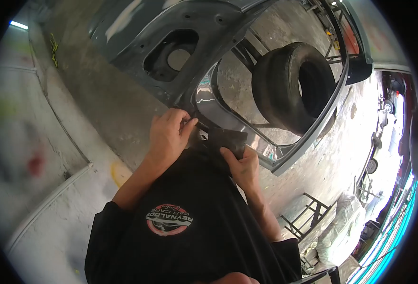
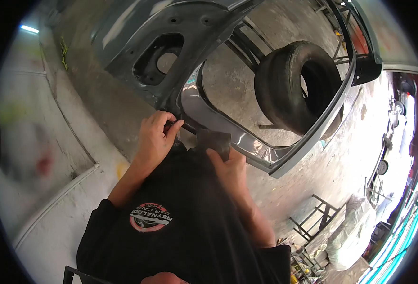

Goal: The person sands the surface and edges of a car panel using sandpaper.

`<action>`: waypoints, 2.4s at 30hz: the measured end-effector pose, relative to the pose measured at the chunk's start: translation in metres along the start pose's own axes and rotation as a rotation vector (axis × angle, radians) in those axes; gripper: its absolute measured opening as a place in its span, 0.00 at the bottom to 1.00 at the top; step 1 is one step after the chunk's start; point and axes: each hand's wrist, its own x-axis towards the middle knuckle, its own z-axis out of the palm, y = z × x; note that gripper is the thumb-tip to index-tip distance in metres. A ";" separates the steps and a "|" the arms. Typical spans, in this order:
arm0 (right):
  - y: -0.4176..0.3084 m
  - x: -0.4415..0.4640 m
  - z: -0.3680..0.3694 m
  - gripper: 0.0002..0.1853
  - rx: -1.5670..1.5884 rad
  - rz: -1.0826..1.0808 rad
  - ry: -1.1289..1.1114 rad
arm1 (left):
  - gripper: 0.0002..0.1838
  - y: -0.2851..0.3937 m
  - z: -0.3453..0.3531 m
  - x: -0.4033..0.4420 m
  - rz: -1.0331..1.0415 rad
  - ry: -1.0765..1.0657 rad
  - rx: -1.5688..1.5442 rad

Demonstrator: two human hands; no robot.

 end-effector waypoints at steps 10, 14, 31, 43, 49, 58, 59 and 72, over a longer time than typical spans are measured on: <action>-0.001 0.014 0.029 0.16 0.190 -0.145 0.095 | 0.06 0.000 -0.001 0.000 0.020 0.045 0.026; 0.008 0.014 0.053 0.15 0.139 -0.198 0.163 | 0.06 -0.003 -0.003 0.003 0.039 0.077 -0.109; 0.003 0.031 0.081 0.12 0.293 -0.256 0.278 | 0.08 -0.011 -0.008 0.004 -0.161 -0.036 -0.350; 0.012 0.023 0.090 0.13 0.342 -0.288 0.276 | 0.10 -0.019 -0.010 0.000 -0.242 -0.077 -0.409; 0.019 0.009 0.081 0.11 0.287 -0.292 0.292 | 0.10 -0.016 -0.013 0.005 -0.199 -0.074 -0.412; 0.009 0.004 0.062 0.11 0.310 -0.134 0.232 | 0.09 -0.012 -0.016 0.007 -0.163 -0.088 -0.394; 0.005 0.005 0.056 0.11 0.248 -0.142 0.192 | 0.09 -0.014 -0.015 0.006 -0.148 -0.086 -0.391; -0.010 0.036 0.058 0.13 0.199 -0.218 0.129 | 0.08 -0.018 -0.008 0.003 -0.181 -0.044 -0.472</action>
